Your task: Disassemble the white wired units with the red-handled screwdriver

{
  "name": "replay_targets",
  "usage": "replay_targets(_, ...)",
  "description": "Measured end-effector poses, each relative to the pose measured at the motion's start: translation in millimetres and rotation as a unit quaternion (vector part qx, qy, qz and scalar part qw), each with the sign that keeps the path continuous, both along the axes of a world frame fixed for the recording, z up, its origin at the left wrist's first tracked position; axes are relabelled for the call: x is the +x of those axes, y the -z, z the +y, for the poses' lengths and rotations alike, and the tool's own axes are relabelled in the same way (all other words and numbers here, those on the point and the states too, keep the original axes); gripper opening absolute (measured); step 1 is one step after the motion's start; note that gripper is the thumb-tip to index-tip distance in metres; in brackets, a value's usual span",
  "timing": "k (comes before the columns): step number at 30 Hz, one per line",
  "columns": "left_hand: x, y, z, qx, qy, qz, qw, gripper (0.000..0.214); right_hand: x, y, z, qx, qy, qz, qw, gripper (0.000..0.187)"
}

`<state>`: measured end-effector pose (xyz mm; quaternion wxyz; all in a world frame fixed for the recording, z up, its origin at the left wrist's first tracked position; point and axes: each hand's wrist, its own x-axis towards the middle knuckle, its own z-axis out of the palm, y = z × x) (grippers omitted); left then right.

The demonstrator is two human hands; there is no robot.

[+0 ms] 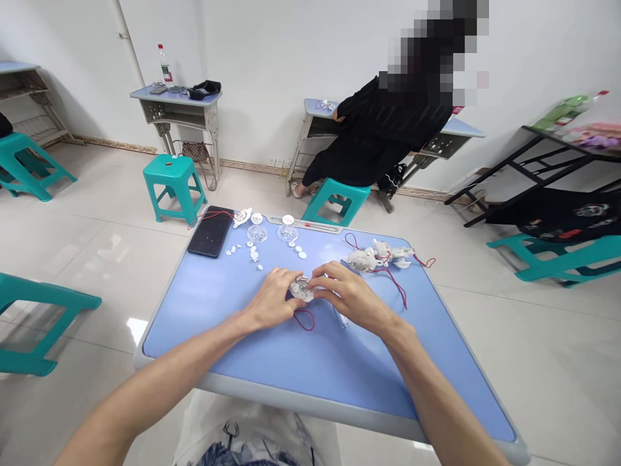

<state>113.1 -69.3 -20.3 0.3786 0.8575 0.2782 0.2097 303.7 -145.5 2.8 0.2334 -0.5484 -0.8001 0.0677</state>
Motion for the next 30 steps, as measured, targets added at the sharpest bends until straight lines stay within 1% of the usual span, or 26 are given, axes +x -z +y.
replay_targets(3,0.1,0.1,-0.2,0.002,0.001,0.003,1.0,0.042,0.6,-1.8,-0.4,-0.017,-0.003,-0.009,1.0,0.017)
replay_targets(9,0.5,2.7,0.2,0.01,0.002,-0.005,1.0,0.043,-5.5,-5.6,-2.6,-0.024,0.025,-0.041,0.999,0.013)
replay_targets(15,0.4,2.5,0.3,0.006,0.001,0.002,1.0,0.043,-6.2,-3.3,-2.6,-0.017,0.016,-0.043,0.999,0.016)
replay_targets(18,0.3,1.9,0.1,0.005,0.001,0.002,1.0,0.043,-5.4,-3.7,-4.1,-0.026,0.015,-0.049,0.998,0.016)
replay_targets(23,0.6,1.3,0.3,0.0,0.001,0.004,1.0,0.045,-5.2,-5.5,-5.1,-0.073,0.027,-0.02,0.997,0.018)
replay_targets(30,0.9,-0.1,0.2,-0.002,0.0,0.006,1.0,0.046,-2.6,-3.1,0.6,-0.093,0.027,0.009,0.995,0.016)
